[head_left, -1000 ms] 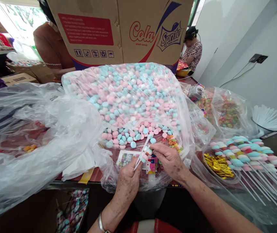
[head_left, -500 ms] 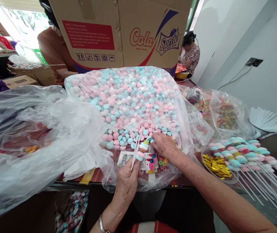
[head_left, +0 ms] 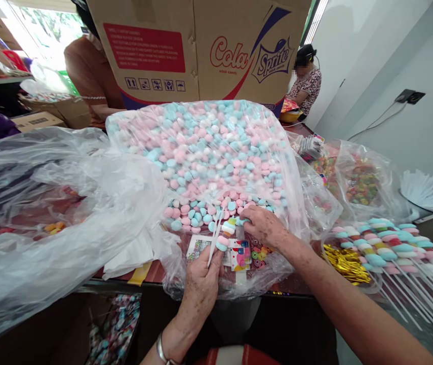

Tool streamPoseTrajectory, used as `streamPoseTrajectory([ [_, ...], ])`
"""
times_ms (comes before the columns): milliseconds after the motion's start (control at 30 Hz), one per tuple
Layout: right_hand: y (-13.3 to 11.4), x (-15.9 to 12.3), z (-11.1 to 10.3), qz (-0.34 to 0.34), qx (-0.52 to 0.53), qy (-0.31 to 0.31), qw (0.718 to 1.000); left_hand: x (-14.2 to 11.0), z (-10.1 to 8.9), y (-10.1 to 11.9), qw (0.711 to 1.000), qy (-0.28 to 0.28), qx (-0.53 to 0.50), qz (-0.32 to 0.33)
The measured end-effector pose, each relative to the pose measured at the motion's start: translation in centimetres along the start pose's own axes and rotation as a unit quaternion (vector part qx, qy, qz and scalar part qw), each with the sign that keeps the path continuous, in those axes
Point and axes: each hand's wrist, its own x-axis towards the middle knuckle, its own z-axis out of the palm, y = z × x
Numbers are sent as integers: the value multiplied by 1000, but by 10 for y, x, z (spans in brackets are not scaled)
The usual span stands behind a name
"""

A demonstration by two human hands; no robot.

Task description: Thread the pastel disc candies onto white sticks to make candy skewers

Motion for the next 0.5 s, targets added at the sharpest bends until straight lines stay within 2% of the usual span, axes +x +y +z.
streamPoseTrajectory([
  [133,4,-1,2,58,44,71,995,0,0,2,1000,4,-5,-6],
  [200,2,1,5,61,46,84,994,0,0,2,1000,5,-11,-6],
  [400,-7,2,19,10,-4,44,999,0,0,1,1000,1,-9,-5],
  [500,-9,0,21,19,-42,36,998,0,1,0,1000,2,-9,-12],
])
